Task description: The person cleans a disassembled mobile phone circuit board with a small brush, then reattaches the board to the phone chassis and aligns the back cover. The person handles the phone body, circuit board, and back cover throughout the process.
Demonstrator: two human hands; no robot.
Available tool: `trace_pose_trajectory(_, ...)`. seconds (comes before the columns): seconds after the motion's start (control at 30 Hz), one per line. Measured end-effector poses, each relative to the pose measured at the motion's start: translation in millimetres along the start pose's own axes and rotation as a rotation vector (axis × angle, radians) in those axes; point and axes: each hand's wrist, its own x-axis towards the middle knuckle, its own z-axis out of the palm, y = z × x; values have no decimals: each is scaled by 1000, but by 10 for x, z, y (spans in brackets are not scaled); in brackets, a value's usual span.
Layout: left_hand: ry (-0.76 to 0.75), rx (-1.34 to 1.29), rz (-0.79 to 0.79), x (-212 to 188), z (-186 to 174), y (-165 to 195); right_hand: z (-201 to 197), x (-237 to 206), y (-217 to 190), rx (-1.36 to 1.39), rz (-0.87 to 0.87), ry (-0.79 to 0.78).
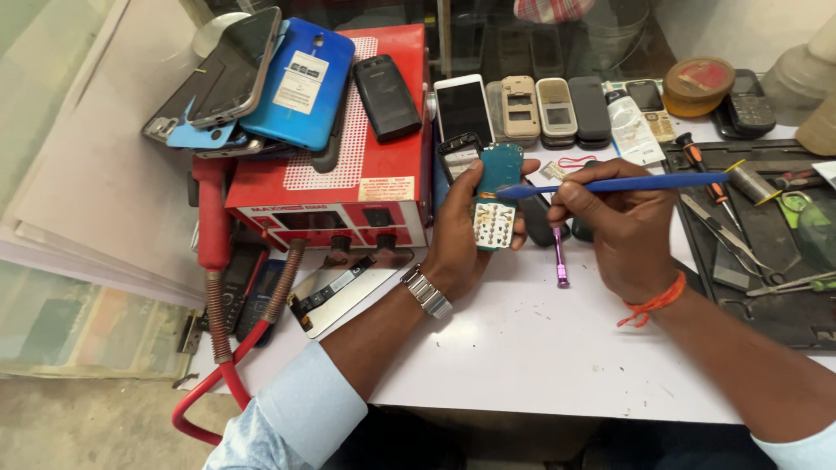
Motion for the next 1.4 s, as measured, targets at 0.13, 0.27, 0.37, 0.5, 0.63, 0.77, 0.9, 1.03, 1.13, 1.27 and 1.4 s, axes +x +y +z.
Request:
trace_pose_trajectory(0.13, -51, -28, -78, -20, 47, -90, 35, -37, 56, 49, 51, -30)
trace_pose_trajectory(0.27, -63, -16, 20, 20, -12, -32, -18, -19, 62, 8, -6, 4)
trace_pose_trajectory(0.37, -45, -10, 34, 11, -26, -16, -8, -13, 80, 51, -7, 14)
trace_pose_trajectory(0.5, -32, 30, -38, -7, 31, -96, 6, -18, 46, 62, 25, -20)
trace_pose_trajectory(0.63, -15, 13, 0, 23, 10, -94, 2, 0, -1, 60, -75, 32)
trace_pose_trajectory(0.77, -92, 34, 14, 11, -6, -105, 29, -27, 39, 3, -80, 17)
trace_pose_trajectory(0.9, -27, 67, -36, 22, 16, -135, -10, -11, 36, 78, -125, 13)
trace_pose_trajectory(1.03, -88, 103, -10, -14, -5, -139, 12, -28, 26, 7, -83, -7)
trace_pose_trajectory(1.13, -104, 111, 4, -9, 1, -159, 29, -25, 14, 71, -91, 12)
trace_pose_trajectory(1.27, -54, 104, -37, 17, 6, -155, 35, -30, 27, -57, -112, 21)
trace_pose_trajectory(1.4, -88, 128, -25, -21, 14, -133, 21, -66, 39, -107, -53, 5)
